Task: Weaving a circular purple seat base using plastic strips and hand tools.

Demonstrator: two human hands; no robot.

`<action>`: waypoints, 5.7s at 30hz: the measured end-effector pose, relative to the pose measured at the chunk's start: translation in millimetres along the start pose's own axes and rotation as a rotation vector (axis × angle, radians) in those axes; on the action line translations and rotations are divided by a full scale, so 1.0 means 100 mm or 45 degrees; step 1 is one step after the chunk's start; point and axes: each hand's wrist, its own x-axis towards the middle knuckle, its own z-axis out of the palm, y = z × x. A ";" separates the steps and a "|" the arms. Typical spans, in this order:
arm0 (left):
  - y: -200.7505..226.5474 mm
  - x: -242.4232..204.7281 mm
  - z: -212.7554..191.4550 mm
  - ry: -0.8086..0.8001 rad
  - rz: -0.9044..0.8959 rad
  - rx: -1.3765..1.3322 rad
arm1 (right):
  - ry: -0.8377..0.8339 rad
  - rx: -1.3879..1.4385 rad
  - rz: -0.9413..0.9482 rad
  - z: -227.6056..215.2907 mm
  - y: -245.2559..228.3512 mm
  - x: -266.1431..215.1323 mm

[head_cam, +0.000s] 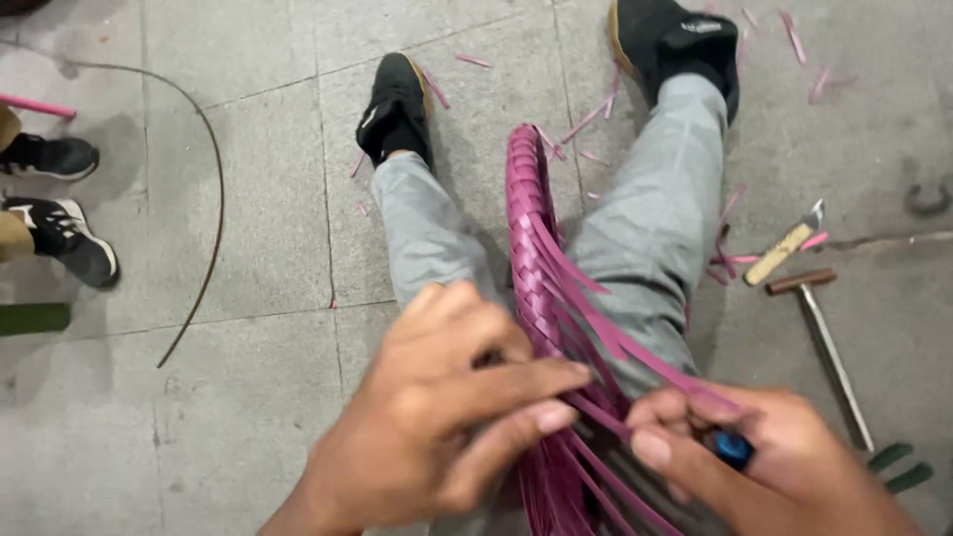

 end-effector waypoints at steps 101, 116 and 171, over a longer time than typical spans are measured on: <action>-0.59 0.11 -0.16 -0.349 0.211 -0.040 | 0.444 -0.728 -0.301 0.60 -0.35 0.42; -0.57 -0.49 0.03 -0.019 0.437 -0.427 | 0.532 -0.382 -0.154 0.09 -0.08 -0.23; -0.55 -0.22 0.35 0.351 0.086 -0.541 | 0.374 -0.961 0.133 -0.12 -0.39 0.62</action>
